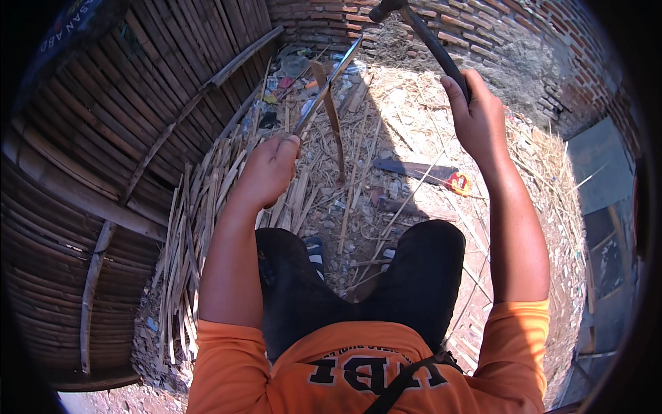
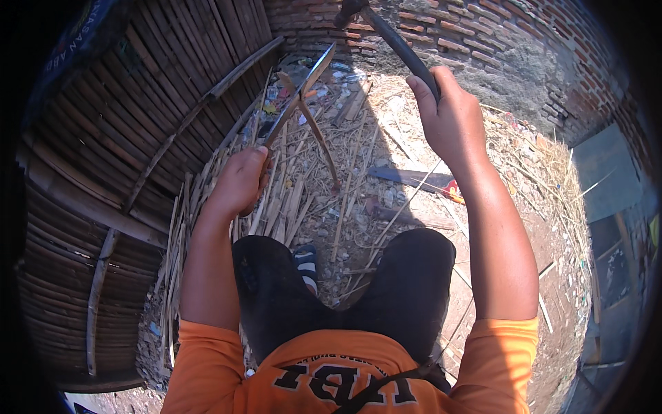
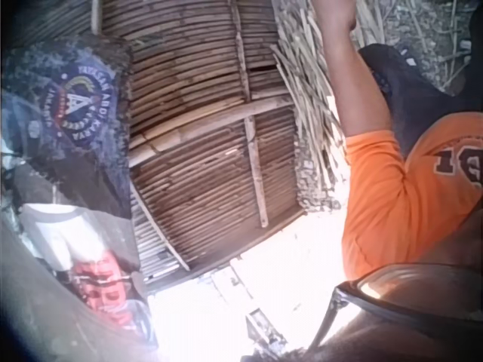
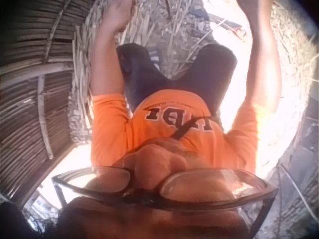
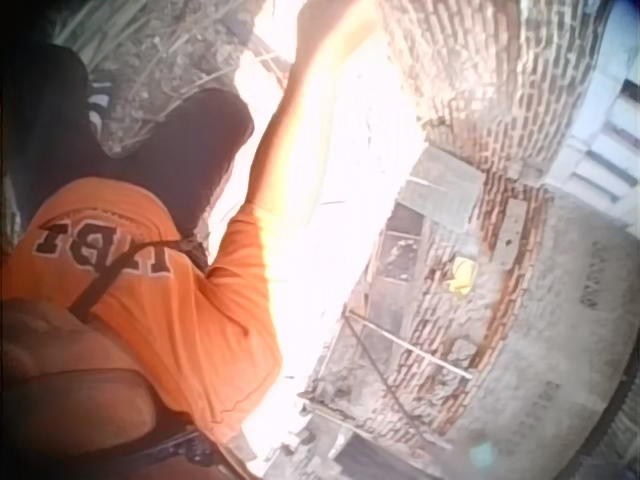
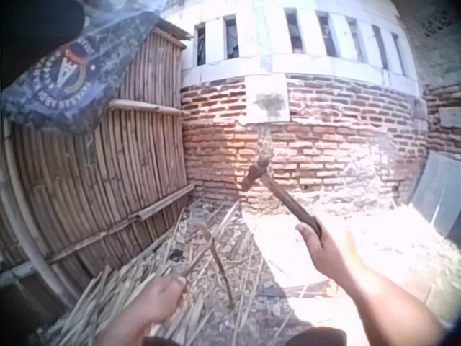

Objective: The person shaves and scrapes long strips of bamboo using a knife, occasionally using a hammer to tap the knife along the wood.

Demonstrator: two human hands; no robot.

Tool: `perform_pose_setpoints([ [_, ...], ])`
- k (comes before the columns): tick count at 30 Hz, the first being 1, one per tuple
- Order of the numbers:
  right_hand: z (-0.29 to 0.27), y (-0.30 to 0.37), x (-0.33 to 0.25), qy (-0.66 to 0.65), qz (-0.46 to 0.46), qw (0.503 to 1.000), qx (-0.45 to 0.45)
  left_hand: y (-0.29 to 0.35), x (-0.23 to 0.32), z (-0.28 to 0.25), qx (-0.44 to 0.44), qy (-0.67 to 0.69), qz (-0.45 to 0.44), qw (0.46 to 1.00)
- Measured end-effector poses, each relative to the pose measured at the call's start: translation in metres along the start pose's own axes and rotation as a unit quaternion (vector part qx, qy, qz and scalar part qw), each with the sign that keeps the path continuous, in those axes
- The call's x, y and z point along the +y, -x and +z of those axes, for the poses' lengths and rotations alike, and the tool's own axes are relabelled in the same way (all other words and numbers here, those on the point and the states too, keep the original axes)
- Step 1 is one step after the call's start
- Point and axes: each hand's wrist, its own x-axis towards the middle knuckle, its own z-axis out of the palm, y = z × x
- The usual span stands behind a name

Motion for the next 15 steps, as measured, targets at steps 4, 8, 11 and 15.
perform_pose_setpoints([
  [4,0.006,0.001,0.003,0.081,-0.035,0.995,-0.037,0.002,0.005,0.005,-0.013,-0.018,0.015,1.0],
  [8,0.002,-0.003,-0.003,0.042,-0.058,0.997,0.0,0.002,0.008,0.002,-0.012,-0.015,0.02,1.0],
  [11,-0.008,0.001,-0.019,-0.071,-0.036,0.995,0.052,0.005,0.008,0.004,-0.01,-0.011,0.032,0.999],
  [15,0.019,0.021,-0.003,0.06,0.02,0.993,-0.101,0.004,0.009,0.009,-0.016,-0.045,0.038,0.998],
])
